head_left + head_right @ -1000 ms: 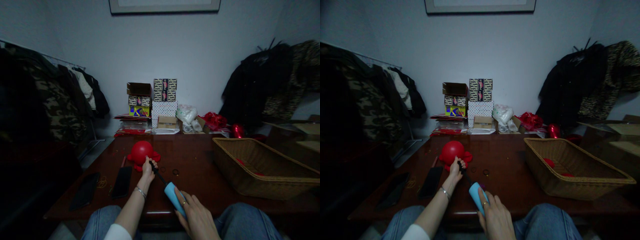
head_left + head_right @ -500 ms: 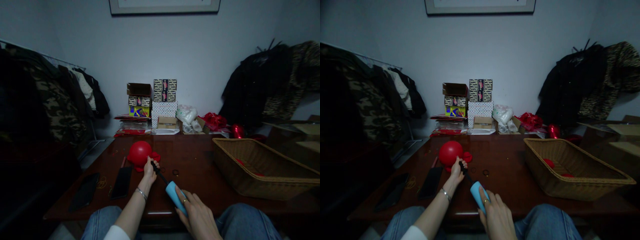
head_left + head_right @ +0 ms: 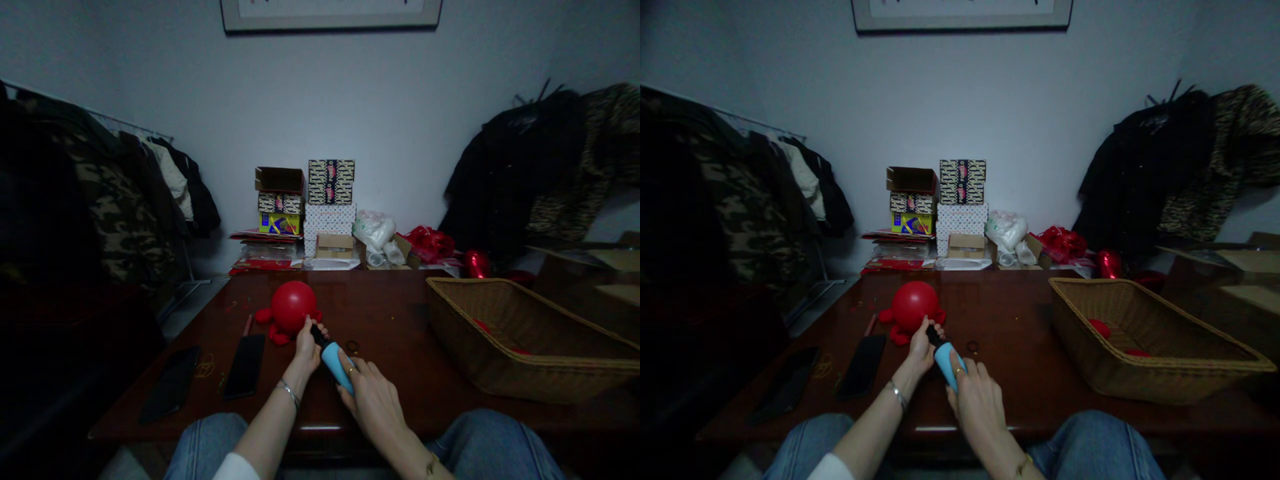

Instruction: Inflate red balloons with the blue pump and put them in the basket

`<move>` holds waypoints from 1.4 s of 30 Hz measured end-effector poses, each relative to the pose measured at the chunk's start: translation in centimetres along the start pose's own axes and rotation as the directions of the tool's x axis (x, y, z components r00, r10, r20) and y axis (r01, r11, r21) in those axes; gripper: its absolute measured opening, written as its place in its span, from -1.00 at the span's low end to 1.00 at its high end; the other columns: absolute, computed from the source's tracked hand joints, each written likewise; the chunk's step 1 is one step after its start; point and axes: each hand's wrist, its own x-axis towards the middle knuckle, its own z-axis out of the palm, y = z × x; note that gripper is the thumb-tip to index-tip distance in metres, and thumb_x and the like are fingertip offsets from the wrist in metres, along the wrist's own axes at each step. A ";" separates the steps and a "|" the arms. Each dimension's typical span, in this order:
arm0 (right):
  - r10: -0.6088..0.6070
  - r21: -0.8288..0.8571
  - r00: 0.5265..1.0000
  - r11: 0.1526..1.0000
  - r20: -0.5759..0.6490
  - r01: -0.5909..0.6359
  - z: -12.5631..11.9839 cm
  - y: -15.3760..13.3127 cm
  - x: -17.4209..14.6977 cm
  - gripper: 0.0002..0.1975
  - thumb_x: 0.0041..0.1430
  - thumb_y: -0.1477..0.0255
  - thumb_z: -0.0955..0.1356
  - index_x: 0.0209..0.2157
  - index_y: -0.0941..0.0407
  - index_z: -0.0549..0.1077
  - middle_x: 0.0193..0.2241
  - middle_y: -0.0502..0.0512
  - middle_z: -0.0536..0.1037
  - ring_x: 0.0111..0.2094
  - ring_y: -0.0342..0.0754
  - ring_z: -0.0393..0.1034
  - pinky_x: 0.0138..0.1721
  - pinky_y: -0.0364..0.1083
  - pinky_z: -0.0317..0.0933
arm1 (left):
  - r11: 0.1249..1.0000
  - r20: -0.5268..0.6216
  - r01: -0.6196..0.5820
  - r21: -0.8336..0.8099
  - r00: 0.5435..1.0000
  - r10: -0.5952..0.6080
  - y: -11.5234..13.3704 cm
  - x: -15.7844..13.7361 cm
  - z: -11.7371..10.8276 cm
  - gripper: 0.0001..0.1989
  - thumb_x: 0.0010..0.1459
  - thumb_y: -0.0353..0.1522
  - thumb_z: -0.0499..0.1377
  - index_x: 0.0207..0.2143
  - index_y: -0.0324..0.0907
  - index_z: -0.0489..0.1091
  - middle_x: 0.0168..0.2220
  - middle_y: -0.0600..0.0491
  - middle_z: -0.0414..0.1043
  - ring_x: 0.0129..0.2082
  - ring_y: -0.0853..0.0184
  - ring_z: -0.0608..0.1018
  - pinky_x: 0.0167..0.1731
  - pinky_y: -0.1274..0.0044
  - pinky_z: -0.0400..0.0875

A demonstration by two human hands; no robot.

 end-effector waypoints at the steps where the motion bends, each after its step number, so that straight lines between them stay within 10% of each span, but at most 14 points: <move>1: 0.001 -0.004 1.000 1.000 0.002 -0.001 0.0 -0.1 0.2 -0.42 0.10 0.43 0.31 0.18 -0.03 0.16 -0.09 0.10 0.46 -0.15 0.04 0.35 -0.25 -0.07 0.29 | 1.000 0.004 -0.004 -0.001 1.000 0.004 0.0 0.1 0.0 -0.77 0.17 -0.28 0.09 -0.49 -0.19 0.19 -0.63 0.13 0.20 -0.66 0.45 0.30 -0.61 0.61 0.25; 42: -0.045 0.011 0.999 0.999 -0.019 0.045 0.0 2.0 -4.0 -0.40 0.08 0.43 0.28 0.19 -0.04 0.15 -0.02 0.09 0.44 -0.13 0.04 0.35 -0.21 -0.04 0.33 | 0.998 -0.076 -0.065 0.016 0.995 0.066 1.2 0.4 -0.2 -0.76 0.20 -0.30 0.05 -0.52 -0.19 0.17 -0.64 0.14 0.15 -0.70 0.48 0.25 -0.71 0.66 0.16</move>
